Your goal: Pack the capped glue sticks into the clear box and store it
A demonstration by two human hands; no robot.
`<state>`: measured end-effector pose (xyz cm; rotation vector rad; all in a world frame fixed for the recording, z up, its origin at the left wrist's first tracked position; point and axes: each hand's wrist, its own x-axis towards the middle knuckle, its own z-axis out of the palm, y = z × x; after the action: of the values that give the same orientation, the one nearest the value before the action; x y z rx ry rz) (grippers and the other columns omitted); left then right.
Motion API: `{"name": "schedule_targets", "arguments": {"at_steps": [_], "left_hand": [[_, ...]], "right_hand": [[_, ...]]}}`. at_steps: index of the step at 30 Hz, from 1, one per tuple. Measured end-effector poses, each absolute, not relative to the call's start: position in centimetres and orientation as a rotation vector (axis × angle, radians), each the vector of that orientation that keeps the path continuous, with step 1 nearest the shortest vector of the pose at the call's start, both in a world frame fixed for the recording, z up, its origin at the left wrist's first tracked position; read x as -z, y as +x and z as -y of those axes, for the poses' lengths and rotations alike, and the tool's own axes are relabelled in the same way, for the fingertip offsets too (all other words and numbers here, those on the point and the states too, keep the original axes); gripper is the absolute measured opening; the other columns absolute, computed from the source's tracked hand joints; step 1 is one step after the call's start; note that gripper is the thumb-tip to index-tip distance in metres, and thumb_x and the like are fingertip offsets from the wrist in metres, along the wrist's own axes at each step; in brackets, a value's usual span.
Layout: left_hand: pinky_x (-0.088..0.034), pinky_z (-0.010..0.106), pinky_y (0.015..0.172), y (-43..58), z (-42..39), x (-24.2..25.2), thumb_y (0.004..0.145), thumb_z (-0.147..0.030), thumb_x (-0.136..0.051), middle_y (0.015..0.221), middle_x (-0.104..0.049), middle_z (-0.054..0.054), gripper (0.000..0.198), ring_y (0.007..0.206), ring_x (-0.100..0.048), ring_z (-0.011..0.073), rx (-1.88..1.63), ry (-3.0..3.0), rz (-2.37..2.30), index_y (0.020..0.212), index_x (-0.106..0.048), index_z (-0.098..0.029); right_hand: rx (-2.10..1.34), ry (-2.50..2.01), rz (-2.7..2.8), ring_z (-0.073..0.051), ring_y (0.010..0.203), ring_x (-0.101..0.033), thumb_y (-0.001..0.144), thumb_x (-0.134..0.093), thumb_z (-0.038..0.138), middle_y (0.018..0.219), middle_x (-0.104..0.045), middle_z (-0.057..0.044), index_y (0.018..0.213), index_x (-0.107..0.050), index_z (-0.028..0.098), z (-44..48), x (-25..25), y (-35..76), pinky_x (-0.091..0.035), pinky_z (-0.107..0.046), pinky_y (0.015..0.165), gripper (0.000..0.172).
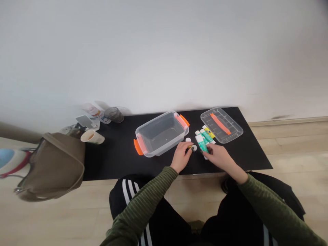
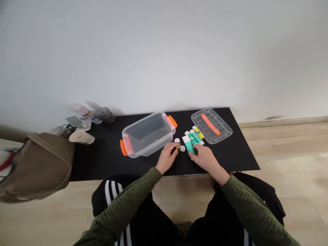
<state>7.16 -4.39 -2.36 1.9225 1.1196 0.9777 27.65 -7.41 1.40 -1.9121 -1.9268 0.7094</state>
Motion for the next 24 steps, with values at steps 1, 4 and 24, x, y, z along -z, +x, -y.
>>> {"name": "schedule_targets", "arguments": {"at_steps": [1, 4, 24], "left_hand": [[-0.044, 0.046, 0.105, 7.4, 4.4, 2.6, 0.091, -0.021, -0.054, 0.124, -0.065, 0.011, 0.028, 0.12, -0.056, 0.0255, -0.928, 2.085, -1.11, 0.117, -0.065, -0.02], [-0.035, 0.051, 0.113, 8.0, 4.5, 3.3, 0.089, -0.017, -0.055, 0.138, -0.056, 0.014, 0.036, 0.136, -0.043, 0.0298, -0.743, 2.466, -1.127, 0.125, -0.06, -0.016], [-0.029, 0.054, 0.116, 7.2, 5.2, 3.8, 0.085, -0.018, -0.062, 0.129, -0.06, 0.013, 0.021, 0.133, -0.045, 0.0284, -0.651, 2.628, -1.228, 0.106, -0.063, -0.017]], "right_hand": [[-0.629, -1.966, 1.928, -0.017, 0.065, -0.062, 0.083, -0.06, 0.039, 0.071, -0.067, -0.002, 0.082, -0.064, 0.019, 7.1, -1.2, 27.8, -0.04, -0.026, 0.061, 0.02], [-0.456, -2.094, 1.978, -0.021, 0.077, -0.066, 0.084, -0.059, 0.038, 0.084, -0.07, -0.007, 0.091, -0.066, 0.018, 6.3, -0.7, 27.6, -0.044, -0.028, 0.069, 0.022], [-0.27, -2.14, 2.233, -0.022, 0.09, -0.065, 0.098, -0.043, 0.037, 0.106, -0.067, -0.012, 0.108, -0.063, 0.018, 5.8, 0.8, 25.1, -0.047, -0.027, 0.068, 0.03]]}}
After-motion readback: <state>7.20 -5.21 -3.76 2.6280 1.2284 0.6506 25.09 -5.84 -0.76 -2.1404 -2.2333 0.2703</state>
